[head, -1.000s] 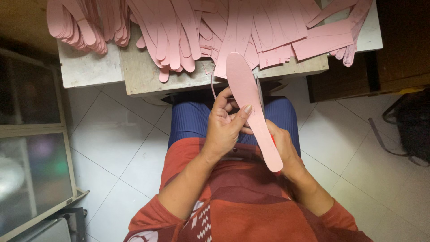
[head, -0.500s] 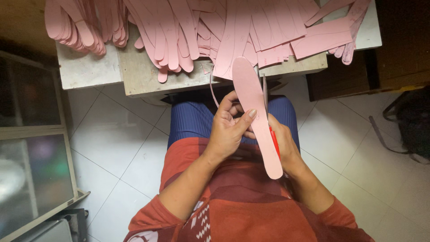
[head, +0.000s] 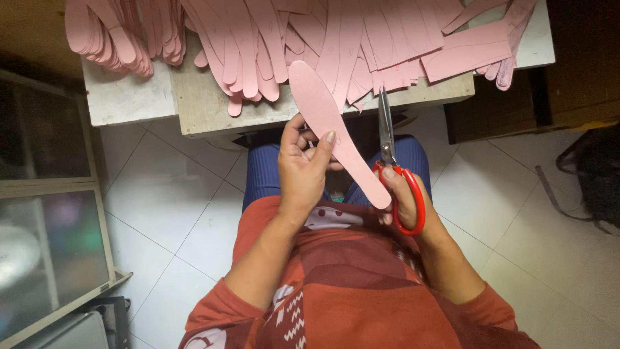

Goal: The person sits on the floor and uses red-handled scissors to cut pink paper sheets into elongated shapes. They repeatedly pick up sheets, cut along drawn outlines, and place the finished pieces on a nearby table.

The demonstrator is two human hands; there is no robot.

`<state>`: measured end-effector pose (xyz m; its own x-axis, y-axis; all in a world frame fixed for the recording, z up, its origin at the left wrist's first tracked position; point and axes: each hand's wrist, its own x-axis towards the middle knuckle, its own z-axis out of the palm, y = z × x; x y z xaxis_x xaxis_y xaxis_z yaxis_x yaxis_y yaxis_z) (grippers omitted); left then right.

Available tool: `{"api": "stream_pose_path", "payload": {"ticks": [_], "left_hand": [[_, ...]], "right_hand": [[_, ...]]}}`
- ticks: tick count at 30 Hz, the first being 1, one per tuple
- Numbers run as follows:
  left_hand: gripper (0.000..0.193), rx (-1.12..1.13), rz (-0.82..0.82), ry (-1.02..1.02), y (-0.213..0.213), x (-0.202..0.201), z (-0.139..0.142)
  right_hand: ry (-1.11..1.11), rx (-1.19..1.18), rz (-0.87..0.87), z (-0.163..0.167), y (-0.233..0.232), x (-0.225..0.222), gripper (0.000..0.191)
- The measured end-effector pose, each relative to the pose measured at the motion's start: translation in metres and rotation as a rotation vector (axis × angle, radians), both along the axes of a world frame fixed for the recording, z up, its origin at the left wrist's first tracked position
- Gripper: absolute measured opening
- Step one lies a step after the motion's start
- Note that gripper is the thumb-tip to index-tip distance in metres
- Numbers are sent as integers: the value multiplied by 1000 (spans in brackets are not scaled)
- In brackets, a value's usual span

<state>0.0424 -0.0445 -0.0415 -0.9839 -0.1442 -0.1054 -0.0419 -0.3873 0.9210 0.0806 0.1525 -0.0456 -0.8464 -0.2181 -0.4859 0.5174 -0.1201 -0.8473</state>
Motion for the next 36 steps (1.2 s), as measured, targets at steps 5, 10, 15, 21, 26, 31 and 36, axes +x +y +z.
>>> {"api": "stream_pose_path", "payload": {"ticks": [5, 10, 15, 21, 26, 31, 36], "left_hand": [[49, -13, 21, -5, -4, -1, 3], [49, 94, 1, -142, -6, -4, 2], [73, -120, 73, -56, -1, -4, 10], [55, -1379, -16, 552, 3, 5, 27], [15, -1094, -693, 224, 5, 3, 26], [27, -621, -298, -37, 9, -1, 22], [40, 4, -153, -21, -1, -17, 19]], "right_hand": [[59, -54, 41, 2, 2, 0, 19], [108, -46, 40, 6, 2, -2, 16], [134, 9, 25, 10, 7, -7, 15], [164, 316, 199, 15, 27, -27, 11], [226, 255, 79, 11, 32, -37, 11], [214, 114, -91, 5, 27, -37, 23], [165, 146, 122, 10, 0, -25, 32]]}}
